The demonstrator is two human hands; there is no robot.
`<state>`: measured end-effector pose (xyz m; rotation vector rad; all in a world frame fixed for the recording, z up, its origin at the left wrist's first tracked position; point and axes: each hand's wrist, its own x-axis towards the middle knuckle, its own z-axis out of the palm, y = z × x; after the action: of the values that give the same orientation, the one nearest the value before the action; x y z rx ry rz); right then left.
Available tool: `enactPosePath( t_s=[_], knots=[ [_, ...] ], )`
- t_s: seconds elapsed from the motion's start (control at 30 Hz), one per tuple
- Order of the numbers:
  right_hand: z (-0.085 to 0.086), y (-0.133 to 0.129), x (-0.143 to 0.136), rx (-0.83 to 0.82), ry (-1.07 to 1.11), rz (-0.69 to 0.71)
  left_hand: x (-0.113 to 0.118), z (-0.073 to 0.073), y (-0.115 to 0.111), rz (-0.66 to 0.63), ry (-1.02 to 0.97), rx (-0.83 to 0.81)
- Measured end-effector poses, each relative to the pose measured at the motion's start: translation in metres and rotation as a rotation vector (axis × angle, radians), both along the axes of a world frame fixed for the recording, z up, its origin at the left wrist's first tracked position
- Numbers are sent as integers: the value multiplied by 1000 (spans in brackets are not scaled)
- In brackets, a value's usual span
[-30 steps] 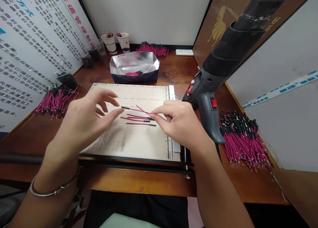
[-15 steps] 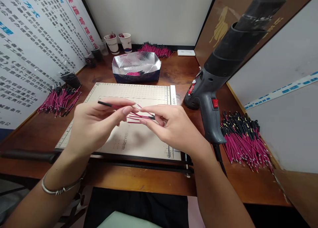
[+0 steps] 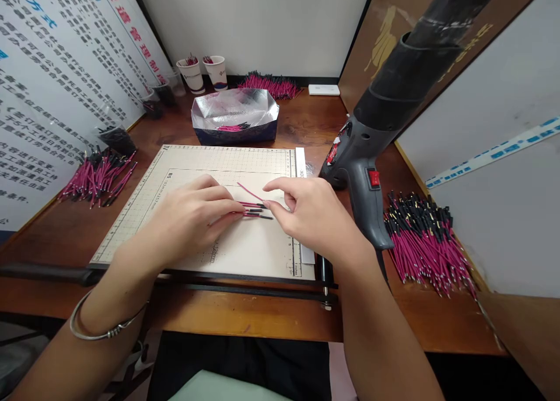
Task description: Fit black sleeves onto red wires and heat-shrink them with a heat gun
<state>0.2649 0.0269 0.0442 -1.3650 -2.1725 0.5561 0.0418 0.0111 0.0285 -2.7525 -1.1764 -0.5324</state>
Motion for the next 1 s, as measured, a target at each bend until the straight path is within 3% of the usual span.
enactPosePath(
  t_s=[0.3, 0.8, 1.0],
  knots=[
    [-4, 1, -1, -66, -88, 126, 0, 3, 0, 8, 16, -52],
    [0, 2, 1, -61, -95, 121, 3, 6, -8, 42, 68, -117],
    [5, 3, 7, -205, -178, 124, 11, -1, -24, 66, 192, -186]
  ],
)
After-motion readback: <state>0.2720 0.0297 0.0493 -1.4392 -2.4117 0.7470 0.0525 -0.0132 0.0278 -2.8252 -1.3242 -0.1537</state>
